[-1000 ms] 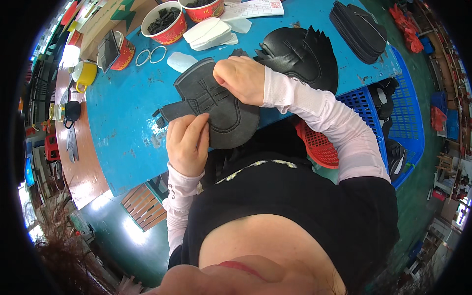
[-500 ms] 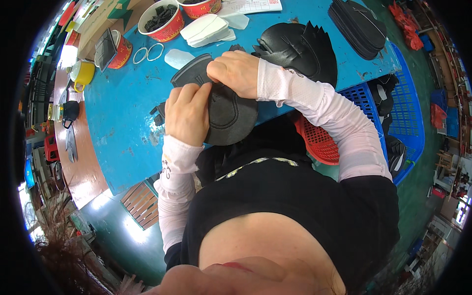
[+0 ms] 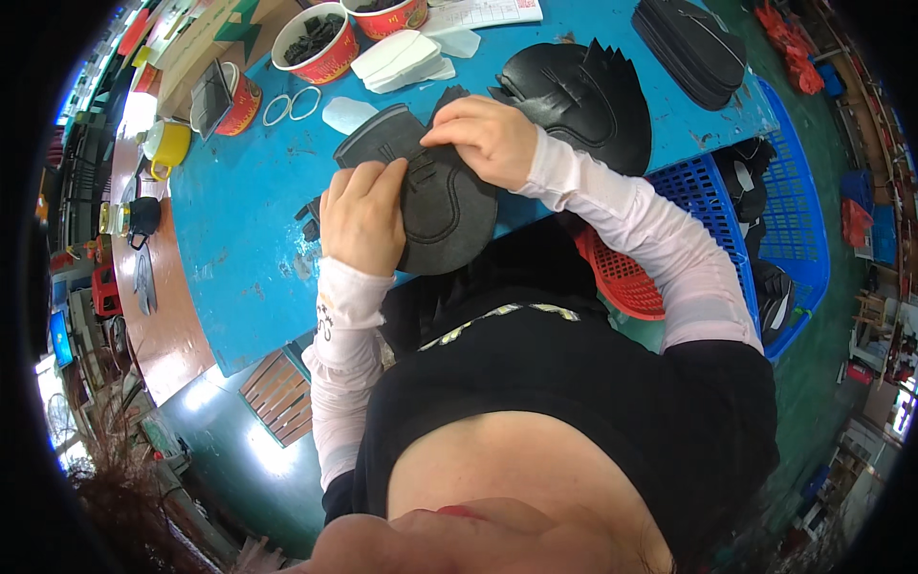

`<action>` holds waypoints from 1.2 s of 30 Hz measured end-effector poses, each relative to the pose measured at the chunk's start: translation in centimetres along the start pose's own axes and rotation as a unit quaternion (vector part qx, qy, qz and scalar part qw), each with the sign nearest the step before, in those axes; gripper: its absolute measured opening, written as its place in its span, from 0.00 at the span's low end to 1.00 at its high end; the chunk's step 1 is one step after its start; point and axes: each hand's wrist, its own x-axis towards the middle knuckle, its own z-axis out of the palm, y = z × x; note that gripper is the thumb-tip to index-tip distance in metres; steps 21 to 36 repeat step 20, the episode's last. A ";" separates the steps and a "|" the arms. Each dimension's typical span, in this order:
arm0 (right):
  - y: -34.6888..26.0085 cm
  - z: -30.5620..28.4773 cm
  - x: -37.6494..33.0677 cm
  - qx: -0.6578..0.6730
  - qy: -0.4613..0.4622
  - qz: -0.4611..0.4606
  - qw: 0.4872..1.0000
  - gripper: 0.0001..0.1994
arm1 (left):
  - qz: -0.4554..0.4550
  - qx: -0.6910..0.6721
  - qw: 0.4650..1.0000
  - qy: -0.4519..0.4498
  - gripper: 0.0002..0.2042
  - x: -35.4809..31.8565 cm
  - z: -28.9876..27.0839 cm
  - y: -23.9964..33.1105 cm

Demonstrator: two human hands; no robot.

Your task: The person assembles shoe components by picking up small inserts and attaching them into the shoe uppers by hand, pressing each piece into place.

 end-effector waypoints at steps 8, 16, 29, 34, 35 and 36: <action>-1.7 0.5 -1.5 -0.082 0.013 -0.026 0.996 0.13 | -0.008 0.021 1.000 0.007 0.15 -0.9 -0.3 1.0; -1.6 0.4 -0.9 -0.137 -0.016 -0.053 0.989 0.13 | 0.047 0.098 0.994 -0.010 0.13 -0.6 -0.1 1.9; -1.7 0.0 -0.9 -0.139 -0.030 -0.048 0.989 0.14 | 0.036 0.085 0.996 -0.001 0.13 -0.9 0.1 1.6; -1.7 0.0 -0.9 -0.139 -0.030 -0.048 0.989 0.14 | 0.036 0.085 0.996 -0.001 0.13 -0.9 0.1 1.6; -1.7 0.0 -0.9 -0.139 -0.030 -0.048 0.989 0.14 | 0.036 0.085 0.996 -0.001 0.13 -0.9 0.1 1.6; -1.7 0.0 -0.9 -0.139 -0.030 -0.048 0.989 0.14 | 0.036 0.085 0.996 -0.001 0.13 -0.9 0.1 1.6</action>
